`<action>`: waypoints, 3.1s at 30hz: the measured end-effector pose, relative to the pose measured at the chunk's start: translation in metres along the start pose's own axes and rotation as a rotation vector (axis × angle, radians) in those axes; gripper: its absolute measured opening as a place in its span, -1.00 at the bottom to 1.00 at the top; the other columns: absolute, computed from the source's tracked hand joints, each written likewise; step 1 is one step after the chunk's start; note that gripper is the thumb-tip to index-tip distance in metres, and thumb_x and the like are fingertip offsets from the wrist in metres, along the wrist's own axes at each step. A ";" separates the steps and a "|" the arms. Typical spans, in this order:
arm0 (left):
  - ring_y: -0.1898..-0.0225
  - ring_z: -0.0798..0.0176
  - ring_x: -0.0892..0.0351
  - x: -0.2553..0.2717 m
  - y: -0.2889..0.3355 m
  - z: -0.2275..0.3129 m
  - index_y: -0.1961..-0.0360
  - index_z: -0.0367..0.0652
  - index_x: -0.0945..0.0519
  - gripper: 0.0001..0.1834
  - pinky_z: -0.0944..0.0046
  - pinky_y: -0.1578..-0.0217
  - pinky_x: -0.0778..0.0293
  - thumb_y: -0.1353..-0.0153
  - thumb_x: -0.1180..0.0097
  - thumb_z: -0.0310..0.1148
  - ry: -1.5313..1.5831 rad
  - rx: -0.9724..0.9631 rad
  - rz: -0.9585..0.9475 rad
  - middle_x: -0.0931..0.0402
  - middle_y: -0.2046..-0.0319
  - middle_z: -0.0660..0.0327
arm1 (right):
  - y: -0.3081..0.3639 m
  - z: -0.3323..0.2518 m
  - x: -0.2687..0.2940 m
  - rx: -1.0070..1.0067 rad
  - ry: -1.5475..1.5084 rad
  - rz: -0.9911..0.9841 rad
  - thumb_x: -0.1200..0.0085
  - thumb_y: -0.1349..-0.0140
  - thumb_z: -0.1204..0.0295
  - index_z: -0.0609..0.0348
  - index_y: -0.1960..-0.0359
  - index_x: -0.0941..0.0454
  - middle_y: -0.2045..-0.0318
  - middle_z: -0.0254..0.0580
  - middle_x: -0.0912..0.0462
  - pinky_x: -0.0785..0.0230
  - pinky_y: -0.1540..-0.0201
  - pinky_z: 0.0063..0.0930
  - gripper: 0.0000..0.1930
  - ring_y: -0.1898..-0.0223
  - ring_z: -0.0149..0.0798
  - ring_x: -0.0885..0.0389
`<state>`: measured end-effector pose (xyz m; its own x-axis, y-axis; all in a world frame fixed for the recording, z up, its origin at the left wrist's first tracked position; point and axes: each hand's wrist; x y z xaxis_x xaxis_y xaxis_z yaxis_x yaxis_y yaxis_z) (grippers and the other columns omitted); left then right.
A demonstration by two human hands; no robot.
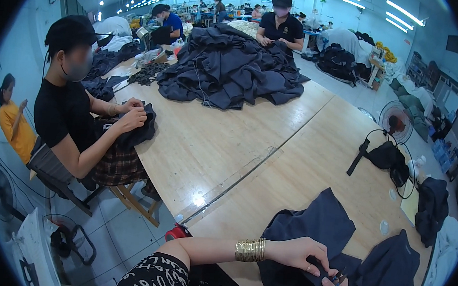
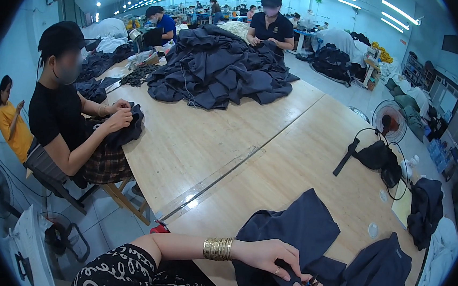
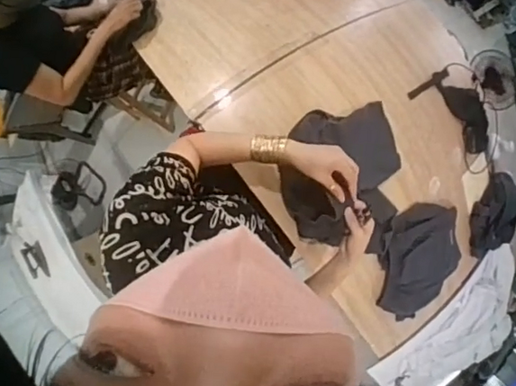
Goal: Trimming excess threads from dark blue shorts using thread snips in a factory setting.
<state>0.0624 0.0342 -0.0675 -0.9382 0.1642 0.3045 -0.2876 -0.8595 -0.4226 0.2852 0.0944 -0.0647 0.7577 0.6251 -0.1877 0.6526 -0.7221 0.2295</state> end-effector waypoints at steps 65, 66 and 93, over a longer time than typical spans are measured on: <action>0.37 0.42 -0.57 -0.013 -0.008 -0.038 0.36 -0.25 -0.62 -0.88 0.43 0.29 -0.45 -0.11 -0.22 -0.42 0.193 0.392 0.023 -0.60 0.43 0.25 | -0.002 -0.035 0.010 0.135 1.134 -0.085 -0.17 -0.12 0.23 0.18 0.44 -0.55 0.66 -0.22 -0.43 -0.16 0.55 -0.49 -0.75 0.64 -0.30 -0.38; 0.37 0.42 -0.57 -0.013 -0.008 -0.037 0.36 -0.25 -0.62 -0.88 0.43 0.29 -0.45 -0.11 -0.22 -0.42 0.197 0.392 0.022 -0.60 0.43 0.25 | -0.002 -0.037 0.010 0.085 1.082 -0.089 -0.16 -0.12 0.21 0.18 0.45 -0.55 0.67 -0.22 -0.43 -0.15 0.56 -0.48 -0.74 0.65 -0.29 -0.37; 0.32 0.35 -0.59 -0.011 -0.007 -0.029 0.40 -0.25 -0.61 -0.93 0.40 0.25 -0.47 -0.11 -0.20 -0.47 0.159 0.349 -0.015 -0.61 0.39 0.21 | -0.007 -0.027 0.005 0.340 1.275 -0.052 -0.18 -0.07 0.17 0.14 0.57 -0.48 0.70 -0.26 -0.39 -0.16 0.58 -0.41 -0.69 0.64 -0.23 -0.41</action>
<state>0.0686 0.0521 -0.0927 -0.9606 0.2271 0.1604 -0.2440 -0.9652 -0.0945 0.2840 0.1111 -0.0413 0.3150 0.3583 0.8789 0.7916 -0.6100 -0.0351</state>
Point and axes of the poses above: each hand's wrist, its own y-axis away from the middle knuckle, its own x-axis out of the back of the hand, z = x × y
